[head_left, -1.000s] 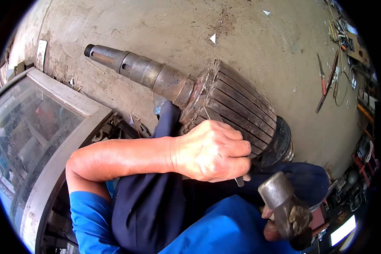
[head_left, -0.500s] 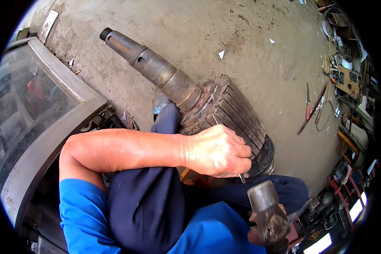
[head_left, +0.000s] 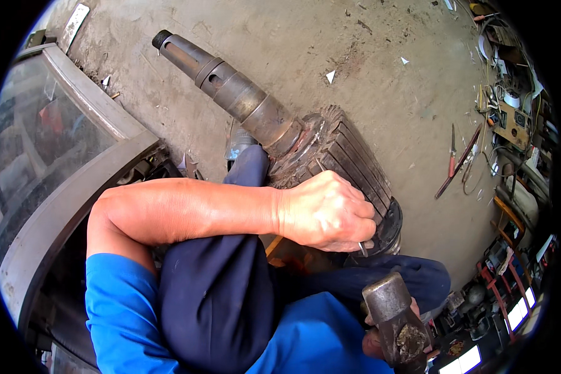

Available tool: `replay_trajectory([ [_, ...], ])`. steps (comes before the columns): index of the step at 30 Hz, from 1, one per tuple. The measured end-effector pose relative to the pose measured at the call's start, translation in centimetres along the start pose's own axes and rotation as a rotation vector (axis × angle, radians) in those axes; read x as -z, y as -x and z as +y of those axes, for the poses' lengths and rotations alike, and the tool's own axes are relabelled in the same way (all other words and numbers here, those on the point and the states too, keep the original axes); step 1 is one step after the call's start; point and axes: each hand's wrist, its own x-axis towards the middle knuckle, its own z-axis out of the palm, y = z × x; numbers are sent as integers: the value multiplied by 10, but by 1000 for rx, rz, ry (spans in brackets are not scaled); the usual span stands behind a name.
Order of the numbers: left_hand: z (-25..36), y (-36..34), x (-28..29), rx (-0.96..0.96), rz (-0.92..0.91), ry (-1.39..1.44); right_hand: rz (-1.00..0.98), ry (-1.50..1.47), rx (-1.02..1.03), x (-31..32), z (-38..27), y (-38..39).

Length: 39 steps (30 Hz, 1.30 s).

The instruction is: The person uses a hammer and a metal file to work on a cylindrical mechanical part with parallel grooves. They repeatedly strike the part with the hammer and scrape the grooves with the file, rotating the part to access different sections.

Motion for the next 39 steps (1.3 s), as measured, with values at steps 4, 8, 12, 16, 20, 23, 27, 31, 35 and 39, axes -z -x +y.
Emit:
replay_trajectory([
  [4, -6, -7, -1, 15, -14, 9, 19, 4, -42, 3, -19, -29],
  [8, -2, -1, -3, 19, -11, 4, 14, 68, -77, 8, 5, 0],
  [12, -2, -5, 0, 41, -1, 37, 67, -93, -83, -1, 15, 5],
  [16, -7, -3, -1, 43, 40, 22, 40, 13, 72, 7, 30, 20],
  [20, -5, -2, -1, 35, 65, 2, -137, -118, -282, 15, 15, 39],
  [23, -13, -3, -8, 50, 74, 17, -37, -63, -88, 9, -12, -7],
  [27, -12, -7, 2, 55, 57, -1, 21, -14, 61, 5, -6, -9],
  [31, -11, -3, -6, 81, 54, 17, 48, 54, -80, 4, -5, -8],
  [35, -9, -3, -5, 111, 42, 11, 54, 213, -124, -1, 5, 12],
  [39, -9, -9, -3, 156, 13, -2, 43, -137, -244, -6, 3, -5],
])
